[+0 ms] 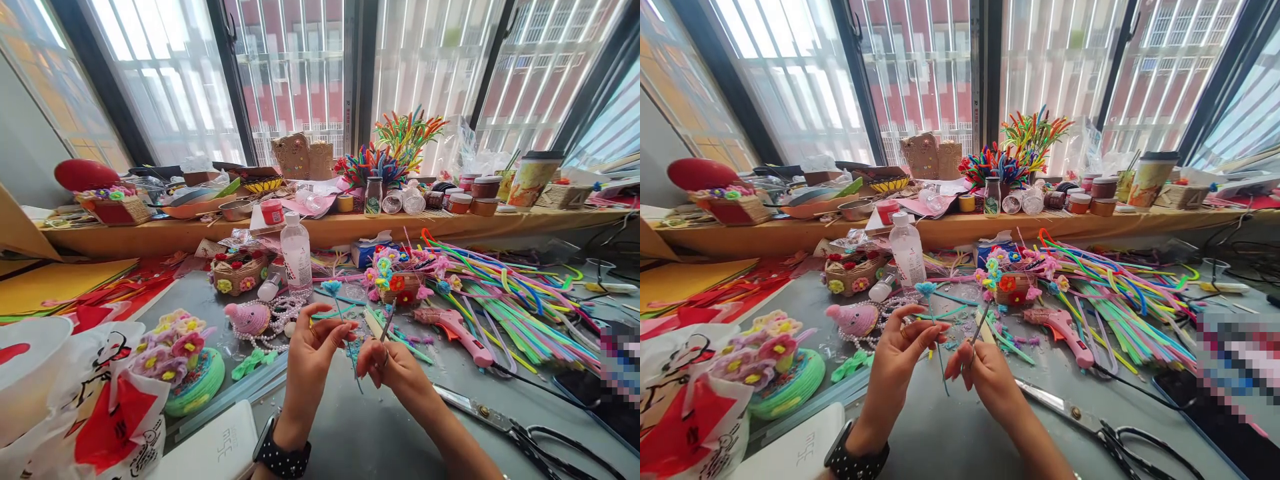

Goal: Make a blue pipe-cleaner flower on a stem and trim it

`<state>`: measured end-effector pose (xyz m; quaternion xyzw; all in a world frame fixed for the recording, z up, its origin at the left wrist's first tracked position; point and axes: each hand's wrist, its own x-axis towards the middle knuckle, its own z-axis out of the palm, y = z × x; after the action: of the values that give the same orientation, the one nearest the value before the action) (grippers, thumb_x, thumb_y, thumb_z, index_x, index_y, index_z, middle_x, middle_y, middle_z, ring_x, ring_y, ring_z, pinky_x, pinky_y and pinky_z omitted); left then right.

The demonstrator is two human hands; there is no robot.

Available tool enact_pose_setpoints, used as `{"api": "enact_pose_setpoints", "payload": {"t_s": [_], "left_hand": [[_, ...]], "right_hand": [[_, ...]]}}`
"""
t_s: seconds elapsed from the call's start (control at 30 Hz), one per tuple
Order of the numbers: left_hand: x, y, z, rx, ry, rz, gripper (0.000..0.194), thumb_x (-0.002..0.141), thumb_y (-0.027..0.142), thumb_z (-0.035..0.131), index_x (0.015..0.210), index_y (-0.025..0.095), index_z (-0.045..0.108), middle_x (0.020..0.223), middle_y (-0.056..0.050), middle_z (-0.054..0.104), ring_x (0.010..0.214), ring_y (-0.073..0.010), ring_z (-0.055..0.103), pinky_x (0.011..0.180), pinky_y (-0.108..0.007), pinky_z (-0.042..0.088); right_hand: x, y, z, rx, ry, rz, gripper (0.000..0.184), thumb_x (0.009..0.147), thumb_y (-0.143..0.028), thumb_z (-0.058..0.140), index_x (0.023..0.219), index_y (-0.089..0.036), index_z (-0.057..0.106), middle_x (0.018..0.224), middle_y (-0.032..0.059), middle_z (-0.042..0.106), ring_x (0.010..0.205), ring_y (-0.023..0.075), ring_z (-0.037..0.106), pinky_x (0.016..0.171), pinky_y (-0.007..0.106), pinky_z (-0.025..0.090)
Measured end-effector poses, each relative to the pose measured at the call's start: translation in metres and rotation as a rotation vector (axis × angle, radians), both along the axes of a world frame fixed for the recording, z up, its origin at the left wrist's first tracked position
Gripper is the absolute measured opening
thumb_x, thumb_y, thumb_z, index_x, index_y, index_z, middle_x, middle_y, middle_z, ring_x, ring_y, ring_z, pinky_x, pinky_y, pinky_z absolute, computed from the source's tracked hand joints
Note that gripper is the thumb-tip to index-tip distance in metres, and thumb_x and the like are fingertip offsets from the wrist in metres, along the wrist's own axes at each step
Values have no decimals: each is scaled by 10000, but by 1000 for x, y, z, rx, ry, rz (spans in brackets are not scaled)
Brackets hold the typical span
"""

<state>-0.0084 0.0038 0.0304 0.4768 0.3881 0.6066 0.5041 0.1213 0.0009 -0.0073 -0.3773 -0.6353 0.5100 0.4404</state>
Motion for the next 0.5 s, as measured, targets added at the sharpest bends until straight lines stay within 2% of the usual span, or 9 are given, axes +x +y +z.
{"api": "enact_pose_setpoints", "payload": {"t_s": [0.13,0.27,0.37,0.5], "left_hand": [[-4,3,-5,-74,0,-50,141,664,217,615,776,155,557,723,-13,678,621,-118,603,612,-219,454],[-5,4,-6,-125,18,-45,138,625,221,644,731,139,608,637,3,635,624,-134,597,621,-235,458],[-3,3,-3,-137,37,-75,125,607,199,655,706,141,605,615,20,605,594,-117,588,598,-219,451],[1,0,3,-126,-14,-71,187,592,174,656,737,158,539,587,42,575,553,-111,581,543,-211,443]], "right_hand": [[-1,-3,-1,58,-89,5,718,697,-705,144,658,-125,565,551,2,442,462,87,378,445,212,301],[-2,-5,3,236,-244,0,678,733,-669,148,647,-144,569,615,26,496,574,127,449,528,236,335],[-3,-6,5,293,-309,7,677,731,-669,149,615,-148,566,615,27,516,580,132,461,542,241,333],[-4,-7,6,288,-340,31,688,732,-667,151,577,-146,573,570,18,507,548,123,453,512,228,319]]}}
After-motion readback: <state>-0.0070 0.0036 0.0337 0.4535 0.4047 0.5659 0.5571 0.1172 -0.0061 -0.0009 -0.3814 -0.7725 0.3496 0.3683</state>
